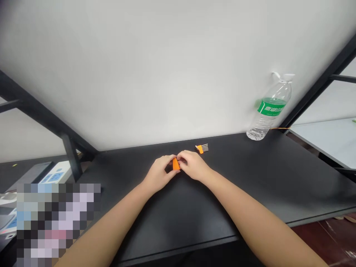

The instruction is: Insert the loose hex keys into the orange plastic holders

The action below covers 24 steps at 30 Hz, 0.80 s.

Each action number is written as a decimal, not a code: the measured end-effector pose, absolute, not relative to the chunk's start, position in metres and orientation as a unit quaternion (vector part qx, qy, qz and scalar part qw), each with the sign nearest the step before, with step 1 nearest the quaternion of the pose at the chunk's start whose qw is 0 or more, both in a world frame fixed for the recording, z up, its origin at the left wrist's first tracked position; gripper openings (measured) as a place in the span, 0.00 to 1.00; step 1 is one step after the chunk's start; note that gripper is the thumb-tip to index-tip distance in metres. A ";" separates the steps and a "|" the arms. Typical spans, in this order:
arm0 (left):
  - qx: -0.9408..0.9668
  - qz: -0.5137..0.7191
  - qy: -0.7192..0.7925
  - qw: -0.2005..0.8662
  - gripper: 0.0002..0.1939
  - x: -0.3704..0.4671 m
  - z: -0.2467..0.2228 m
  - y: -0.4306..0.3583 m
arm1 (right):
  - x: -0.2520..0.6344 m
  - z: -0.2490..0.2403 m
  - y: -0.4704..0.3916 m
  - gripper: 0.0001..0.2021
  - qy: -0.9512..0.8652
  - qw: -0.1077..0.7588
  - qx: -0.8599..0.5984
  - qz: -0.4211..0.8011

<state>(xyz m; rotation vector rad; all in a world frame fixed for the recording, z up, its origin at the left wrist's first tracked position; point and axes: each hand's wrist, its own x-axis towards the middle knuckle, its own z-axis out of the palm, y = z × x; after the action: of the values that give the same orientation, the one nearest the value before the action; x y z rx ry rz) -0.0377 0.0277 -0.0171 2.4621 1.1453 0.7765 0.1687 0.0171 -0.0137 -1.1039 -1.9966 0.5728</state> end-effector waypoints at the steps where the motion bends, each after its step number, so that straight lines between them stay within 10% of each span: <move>1: 0.861 0.274 0.398 0.160 0.21 -0.037 -0.017 0.027 | 0.167 -0.015 0.017 0.05 -0.780 0.389 -0.436 0.227; 24: 0.867 0.245 0.403 0.163 0.19 -0.038 -0.014 0.029 | 0.168 -0.018 0.017 0.09 -0.790 0.363 -0.473 0.143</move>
<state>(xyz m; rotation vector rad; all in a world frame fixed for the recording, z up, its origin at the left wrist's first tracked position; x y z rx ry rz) -0.0379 0.0292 -0.0138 2.4727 1.1487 0.6986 0.1677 0.0172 -0.0185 -1.2171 -2.0332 0.3681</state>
